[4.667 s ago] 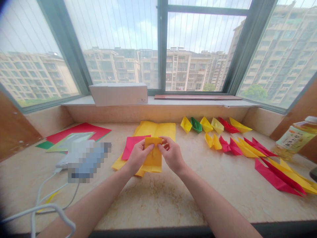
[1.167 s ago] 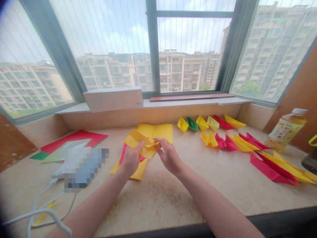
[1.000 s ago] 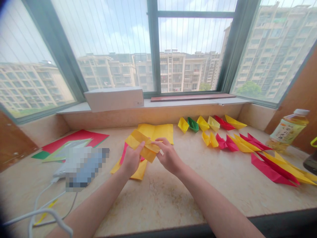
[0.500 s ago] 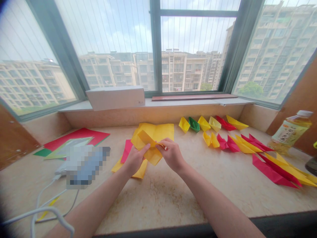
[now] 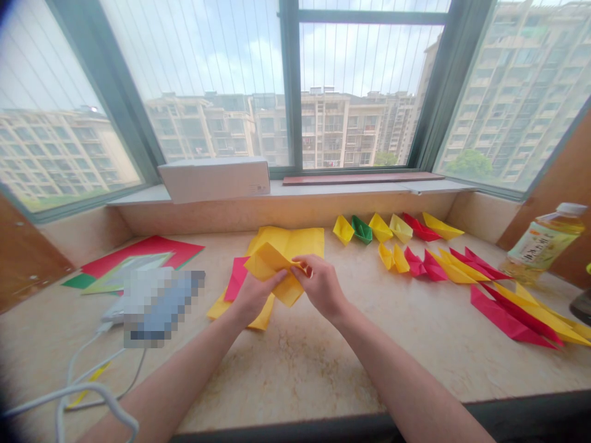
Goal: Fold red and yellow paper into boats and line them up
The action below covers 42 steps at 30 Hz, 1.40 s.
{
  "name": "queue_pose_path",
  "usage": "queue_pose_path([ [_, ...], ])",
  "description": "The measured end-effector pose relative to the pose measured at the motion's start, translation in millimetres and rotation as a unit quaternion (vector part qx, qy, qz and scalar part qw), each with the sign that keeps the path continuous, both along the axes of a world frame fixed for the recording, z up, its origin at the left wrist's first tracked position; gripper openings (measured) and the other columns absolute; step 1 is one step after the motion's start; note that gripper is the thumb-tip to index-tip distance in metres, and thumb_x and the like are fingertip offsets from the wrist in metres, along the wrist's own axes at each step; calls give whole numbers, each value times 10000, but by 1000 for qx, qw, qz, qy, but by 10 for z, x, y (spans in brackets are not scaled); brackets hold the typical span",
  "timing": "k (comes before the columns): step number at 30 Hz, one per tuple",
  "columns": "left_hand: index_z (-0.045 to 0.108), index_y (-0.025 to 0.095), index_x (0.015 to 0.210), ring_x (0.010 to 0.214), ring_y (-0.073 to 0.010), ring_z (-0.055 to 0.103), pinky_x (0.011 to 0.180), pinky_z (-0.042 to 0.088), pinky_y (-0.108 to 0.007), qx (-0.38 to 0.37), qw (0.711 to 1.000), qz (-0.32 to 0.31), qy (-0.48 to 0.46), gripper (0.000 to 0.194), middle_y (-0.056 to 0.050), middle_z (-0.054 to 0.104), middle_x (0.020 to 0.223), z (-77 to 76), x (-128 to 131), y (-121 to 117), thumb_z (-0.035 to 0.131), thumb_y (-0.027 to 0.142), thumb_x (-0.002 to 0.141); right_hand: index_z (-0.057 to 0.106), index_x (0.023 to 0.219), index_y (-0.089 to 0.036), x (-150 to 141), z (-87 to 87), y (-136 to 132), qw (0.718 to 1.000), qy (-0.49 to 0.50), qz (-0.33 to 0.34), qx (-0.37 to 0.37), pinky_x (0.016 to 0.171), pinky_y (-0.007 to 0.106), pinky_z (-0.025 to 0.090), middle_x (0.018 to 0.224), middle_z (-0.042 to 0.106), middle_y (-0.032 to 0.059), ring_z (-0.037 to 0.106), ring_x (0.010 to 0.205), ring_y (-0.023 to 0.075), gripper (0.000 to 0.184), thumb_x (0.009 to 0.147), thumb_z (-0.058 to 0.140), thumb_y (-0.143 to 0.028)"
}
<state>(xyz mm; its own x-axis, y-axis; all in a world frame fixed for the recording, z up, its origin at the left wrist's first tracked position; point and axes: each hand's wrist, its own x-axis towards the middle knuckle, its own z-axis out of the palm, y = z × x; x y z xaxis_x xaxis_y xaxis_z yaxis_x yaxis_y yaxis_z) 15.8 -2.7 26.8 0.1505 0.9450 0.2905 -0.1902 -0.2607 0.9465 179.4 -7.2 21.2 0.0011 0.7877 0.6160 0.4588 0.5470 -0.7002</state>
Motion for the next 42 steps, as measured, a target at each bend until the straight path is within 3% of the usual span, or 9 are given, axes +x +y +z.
queue_pose_path([
  [4,703,143,962,980,-235,663,884,513,-350,-10,1000,19,4,320,-97,717,1057,-5,-18,33,773,300,692,734,950,-213,-6,6,-3,1000,4,9,-14,632,301,460,795,683,45,573,653,169,238,849,621,-397],
  [9,713,147,944,892,-230,681,812,538,-340,-13,999,22,28,325,-86,732,990,-7,-32,48,785,318,677,747,818,-193,13,12,26,993,63,57,-87,602,284,450,761,694,47,592,672,177,267,833,631,-433],
  [17,694,156,1029,976,-252,671,879,526,-374,-9,1000,8,8,381,-106,717,1068,-14,-8,38,766,318,692,765,811,-196,30,-5,50,989,95,69,-93,607,284,471,783,686,58,606,700,179,308,786,662,-485],
  [20,690,159,1041,1001,-254,664,907,512,-386,-9,1000,3,12,384,-102,718,1066,-6,-8,43,762,304,693,751,795,-179,30,3,47,981,109,94,-126,635,297,495,782,700,63,626,726,194,348,771,664,-514],
  [24,697,171,1024,1003,-259,668,900,511,-385,-2,999,27,22,351,-97,723,1060,16,-20,48,753,307,705,719,861,-169,-1,38,37,959,152,136,-196,584,283,496,752,708,56,632,673,184,410,798,603,-557],
  [32,692,157,966,1059,-268,654,931,494,-384,-9,992,125,3,309,-111,721,1080,38,-74,81,758,307,705,682,971,-161,-33,106,-2,939,222,148,-216,554,251,474,756,686,58,617,633,146,489,847,509,-601],
  [38,679,160,1015,1042,-259,658,916,502,-372,-5,993,120,-9,359,-112,715,1098,36,-54,76,767,287,690,694,1045,-193,-18,93,2,930,221,171,-238,549,236,457,882,712,59,605,686,142,417,798,629,-523],
  [42,655,169,1076,1001,-252,668,894,509,-371,1,994,112,7,398,-101,721,1068,35,-38,51,753,275,704,681,1060,-183,-23,103,-12,923,218,191,-252,538,230,429,836,702,52,588,681,142,423,785,657,-504],
])
